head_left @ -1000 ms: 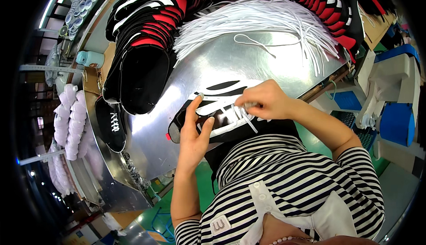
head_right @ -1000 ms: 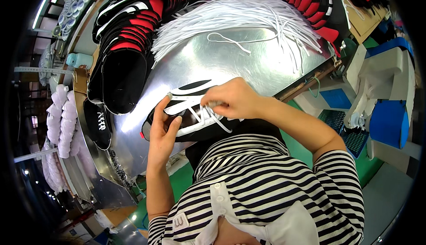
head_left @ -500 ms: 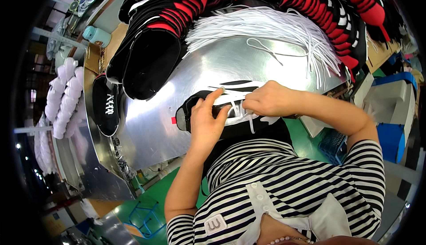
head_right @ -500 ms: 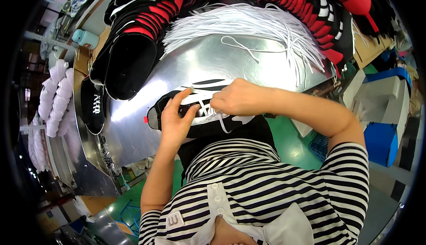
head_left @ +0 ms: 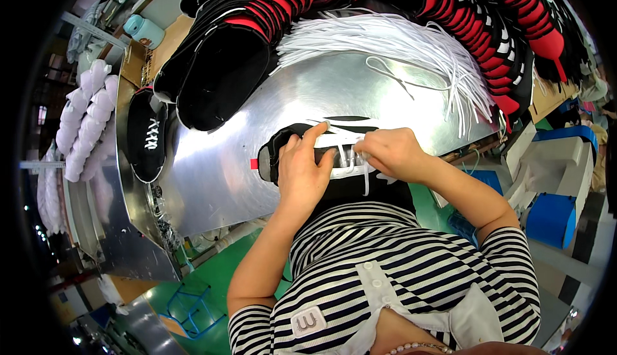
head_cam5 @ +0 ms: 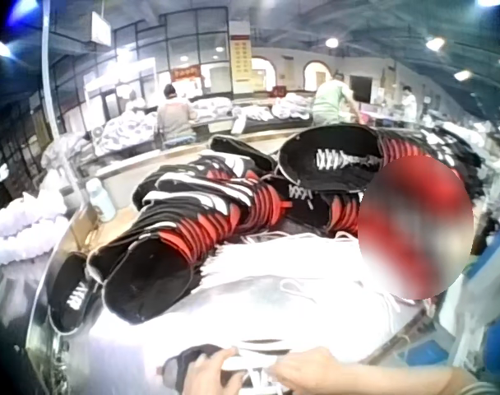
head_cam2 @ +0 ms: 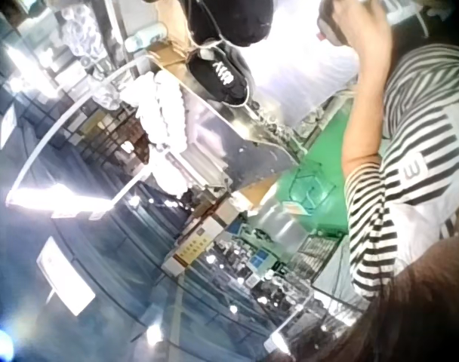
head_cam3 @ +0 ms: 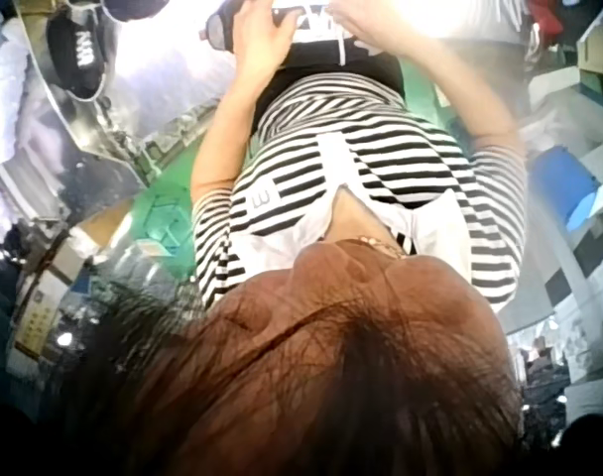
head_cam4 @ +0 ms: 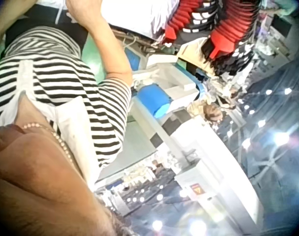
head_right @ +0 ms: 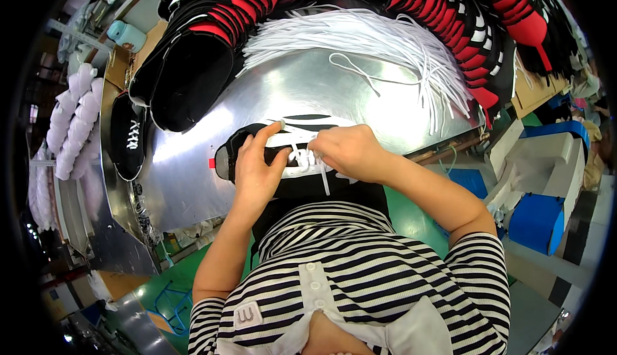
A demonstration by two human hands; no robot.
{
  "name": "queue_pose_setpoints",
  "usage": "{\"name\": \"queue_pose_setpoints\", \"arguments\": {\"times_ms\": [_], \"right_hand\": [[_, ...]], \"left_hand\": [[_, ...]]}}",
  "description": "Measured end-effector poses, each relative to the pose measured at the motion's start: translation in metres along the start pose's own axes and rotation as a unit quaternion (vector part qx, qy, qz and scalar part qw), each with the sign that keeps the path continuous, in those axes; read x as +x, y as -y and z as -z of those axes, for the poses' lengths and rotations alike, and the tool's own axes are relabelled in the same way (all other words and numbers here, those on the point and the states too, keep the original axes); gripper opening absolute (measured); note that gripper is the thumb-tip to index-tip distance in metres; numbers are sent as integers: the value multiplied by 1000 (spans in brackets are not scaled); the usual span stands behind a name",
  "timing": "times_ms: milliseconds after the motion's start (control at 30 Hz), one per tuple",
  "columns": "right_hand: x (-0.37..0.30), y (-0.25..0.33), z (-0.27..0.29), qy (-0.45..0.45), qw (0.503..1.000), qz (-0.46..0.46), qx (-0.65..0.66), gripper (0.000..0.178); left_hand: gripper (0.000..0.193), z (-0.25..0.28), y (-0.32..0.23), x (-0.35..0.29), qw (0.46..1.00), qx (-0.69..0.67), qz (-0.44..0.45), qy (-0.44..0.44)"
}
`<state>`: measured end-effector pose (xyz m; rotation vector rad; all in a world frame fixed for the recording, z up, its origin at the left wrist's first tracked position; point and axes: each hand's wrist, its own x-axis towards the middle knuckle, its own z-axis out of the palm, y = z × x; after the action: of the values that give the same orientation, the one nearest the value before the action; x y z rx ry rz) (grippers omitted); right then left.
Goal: The person laces shoe uppers by threading a white shoelace through the eyelets using a small tool and tying the ends.
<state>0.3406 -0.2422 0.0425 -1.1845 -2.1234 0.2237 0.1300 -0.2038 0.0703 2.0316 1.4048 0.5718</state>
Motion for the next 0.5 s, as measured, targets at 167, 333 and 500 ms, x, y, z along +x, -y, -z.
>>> {"name": "queue_pose_setpoints", "arguments": {"times_ms": [167, 333, 500], "right_hand": [[-1, 8, -2, -7, 999, 31, -8, 23], [-5, 12, -14, -44, 997, -7, -55, 22], [-12, 6, -15, -50, 997, 64, 4, 23]], "left_hand": [[42, 0, 4, 0, 1000, -20, -3, -9], [43, -2, 1, 2, 1000, -17, 0, -19], [39, -4, 0, 3, 999, -29, 10, -37]]}}
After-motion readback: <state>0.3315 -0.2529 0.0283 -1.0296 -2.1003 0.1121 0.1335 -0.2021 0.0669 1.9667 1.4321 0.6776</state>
